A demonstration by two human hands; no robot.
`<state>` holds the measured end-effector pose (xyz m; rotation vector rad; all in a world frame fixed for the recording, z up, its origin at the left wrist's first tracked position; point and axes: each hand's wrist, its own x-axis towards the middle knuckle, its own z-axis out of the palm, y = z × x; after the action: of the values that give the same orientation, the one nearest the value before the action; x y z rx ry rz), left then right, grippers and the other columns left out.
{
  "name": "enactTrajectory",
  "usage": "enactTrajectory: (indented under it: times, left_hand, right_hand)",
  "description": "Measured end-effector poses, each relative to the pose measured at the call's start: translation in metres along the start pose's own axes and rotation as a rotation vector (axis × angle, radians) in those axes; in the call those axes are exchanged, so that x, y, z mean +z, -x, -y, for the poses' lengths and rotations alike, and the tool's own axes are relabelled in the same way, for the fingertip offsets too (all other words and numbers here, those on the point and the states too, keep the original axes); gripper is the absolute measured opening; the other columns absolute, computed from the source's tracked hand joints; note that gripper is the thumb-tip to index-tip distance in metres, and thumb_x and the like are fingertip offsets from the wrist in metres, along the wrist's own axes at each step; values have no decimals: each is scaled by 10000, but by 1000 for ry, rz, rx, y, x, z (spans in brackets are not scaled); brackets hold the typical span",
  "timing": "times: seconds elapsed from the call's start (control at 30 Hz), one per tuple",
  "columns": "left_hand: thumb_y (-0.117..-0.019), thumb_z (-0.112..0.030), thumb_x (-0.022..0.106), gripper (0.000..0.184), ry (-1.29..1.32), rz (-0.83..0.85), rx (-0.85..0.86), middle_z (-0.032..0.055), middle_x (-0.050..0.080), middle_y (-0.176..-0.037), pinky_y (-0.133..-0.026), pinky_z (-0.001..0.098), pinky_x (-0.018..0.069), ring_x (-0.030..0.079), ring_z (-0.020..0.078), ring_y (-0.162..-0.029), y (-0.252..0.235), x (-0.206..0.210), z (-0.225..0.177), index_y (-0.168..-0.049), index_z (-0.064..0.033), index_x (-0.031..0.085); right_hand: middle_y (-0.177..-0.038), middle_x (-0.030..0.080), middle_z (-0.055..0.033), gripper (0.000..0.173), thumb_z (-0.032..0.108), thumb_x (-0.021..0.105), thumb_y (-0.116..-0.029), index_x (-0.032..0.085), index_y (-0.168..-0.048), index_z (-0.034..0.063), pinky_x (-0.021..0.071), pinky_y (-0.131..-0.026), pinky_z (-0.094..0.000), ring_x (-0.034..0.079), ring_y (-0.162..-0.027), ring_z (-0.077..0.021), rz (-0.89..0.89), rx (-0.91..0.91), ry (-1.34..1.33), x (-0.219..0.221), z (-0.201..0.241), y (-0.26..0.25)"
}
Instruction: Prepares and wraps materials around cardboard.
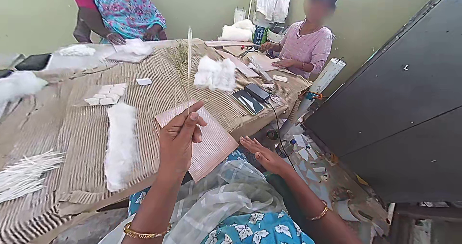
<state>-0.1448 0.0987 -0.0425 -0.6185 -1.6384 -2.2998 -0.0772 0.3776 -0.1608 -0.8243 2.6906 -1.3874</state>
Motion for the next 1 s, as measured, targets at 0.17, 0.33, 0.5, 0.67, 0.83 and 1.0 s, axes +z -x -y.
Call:
enactTrajectory:
  times: [0.17, 0.33, 0.5, 0.67, 0.83, 1.0]
  left_hand:
    - [-1062, -159, 544, 285, -174, 14, 35, -79, 696, -848, -484, 88, 415, 500, -46, -529, 5, -19, 1, -1273, -55, 704]
    - [-1093, -291, 508, 362, -1122, 107, -57, 154, 714, -1014, -729, 560, 533, 692, 311, -848, 25, -87, 19, -1354, -111, 683]
    - [-1106, -264, 496, 342, -1426, 128, -345, 248, 685, -1131, -774, 652, 536, 692, 464, -977, 56, -121, 38, -1328, -93, 692]
    - [-1110, -256, 480, 349, -1483, 148, -478, 234, 662, -1215, -812, 616, 544, 682, 450, -1039, 48, -115, 45, -1377, -135, 671]
    - [-1087, -162, 521, 307, -1533, 228, -451, 242, 652, -1192, -788, 590, 544, 668, 458, -1048, 39, -110, 48, -1340, -127, 692]
    - [-1083, -171, 535, 289, -1501, 177, -372, 252, 654, -1154, -794, 606, 536, 667, 464, -1030, 45, -110, 54, -1293, -68, 705]
  right_hand:
    - [-1593, 430, -184, 930, 670, 103, -1040, 467, -1502, -50, 118, -1279, -521, 286, -1550, -279, -45, -27, 11, 1, -1, -3]
    - [-1568, 480, -144, 896, 663, 133, -1046, 500, -1490, -24, 143, -1283, -513, 319, -1537, -261, -30, -56, 117, -10, 9, -38]
    - [-1670, 310, -129, 819, 601, 151, -1063, 340, -1587, 1, 101, -1272, -555, 195, -1578, -290, 188, -102, 336, 9, 25, -122]
    - [-1708, 156, -179, 848, 615, 219, -1057, 198, -1622, -17, 13, -1268, -575, 107, -1594, -306, 374, -74, 531, 54, 19, -214]
    - [-1712, 142, -176, 876, 646, 223, -1052, 180, -1626, -15, 5, -1268, -573, 105, -1595, -297, 452, -26, 646, 68, 17, -242]
    - [-1710, 162, -166, 878, 655, 224, -1047, 196, -1627, -2, 40, -1277, -546, 142, -1590, -287, 457, -22, 649, 59, 18, -212]
